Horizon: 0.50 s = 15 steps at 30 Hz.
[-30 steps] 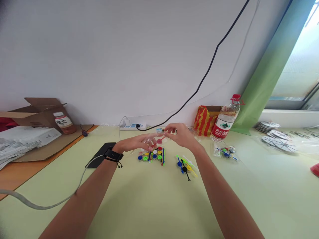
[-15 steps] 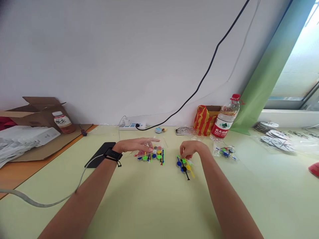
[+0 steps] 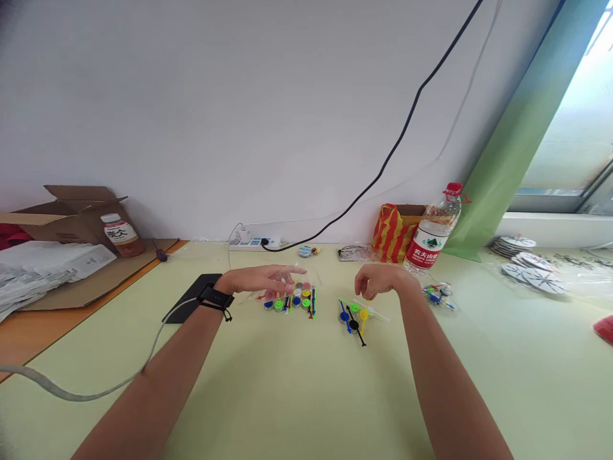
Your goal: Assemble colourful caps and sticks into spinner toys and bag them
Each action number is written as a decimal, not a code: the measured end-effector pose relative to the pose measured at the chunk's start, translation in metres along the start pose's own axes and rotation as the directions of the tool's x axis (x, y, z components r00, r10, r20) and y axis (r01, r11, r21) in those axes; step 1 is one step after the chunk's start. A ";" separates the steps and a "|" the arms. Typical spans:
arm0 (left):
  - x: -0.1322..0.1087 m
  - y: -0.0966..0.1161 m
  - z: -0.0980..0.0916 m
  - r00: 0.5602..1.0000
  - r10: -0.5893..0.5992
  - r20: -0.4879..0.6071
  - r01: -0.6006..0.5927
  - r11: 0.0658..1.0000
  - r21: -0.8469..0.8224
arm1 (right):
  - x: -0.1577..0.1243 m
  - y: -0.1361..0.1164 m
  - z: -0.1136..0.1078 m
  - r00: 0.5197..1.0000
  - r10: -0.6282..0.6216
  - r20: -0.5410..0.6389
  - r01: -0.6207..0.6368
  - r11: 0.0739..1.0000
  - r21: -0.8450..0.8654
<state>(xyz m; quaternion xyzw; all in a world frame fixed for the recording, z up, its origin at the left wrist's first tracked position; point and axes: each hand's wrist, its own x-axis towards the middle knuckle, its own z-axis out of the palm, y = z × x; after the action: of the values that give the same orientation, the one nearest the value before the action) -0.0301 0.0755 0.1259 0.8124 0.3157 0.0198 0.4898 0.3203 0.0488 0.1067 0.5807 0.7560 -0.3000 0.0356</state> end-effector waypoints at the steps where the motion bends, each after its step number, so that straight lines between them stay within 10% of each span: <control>1: 0.000 0.000 0.000 1.000 -0.002 -0.002 0.002 1.000 0.000 | -0.004 0.000 -0.002 1.000 0.003 -0.004 -0.002 1.000 0.018; 8: -0.003 0.004 0.001 0.999 0.040 -0.016 -0.041 0.996 -0.080 | -0.043 -0.008 -0.021 0.968 -0.086 -0.237 0.110 0.990 0.088; 15: 0.002 -0.001 0.003 0.992 0.121 -0.046 -0.127 0.982 -0.140 | -0.060 -0.042 -0.025 0.688 -0.160 -0.708 0.437 0.870 0.228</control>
<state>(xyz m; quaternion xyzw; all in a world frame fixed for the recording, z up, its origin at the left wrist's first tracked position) -0.0281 0.0746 0.1230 0.7930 0.2715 0.0881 0.5382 0.3091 0.0035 0.1685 0.5103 0.7303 -0.2135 -0.4008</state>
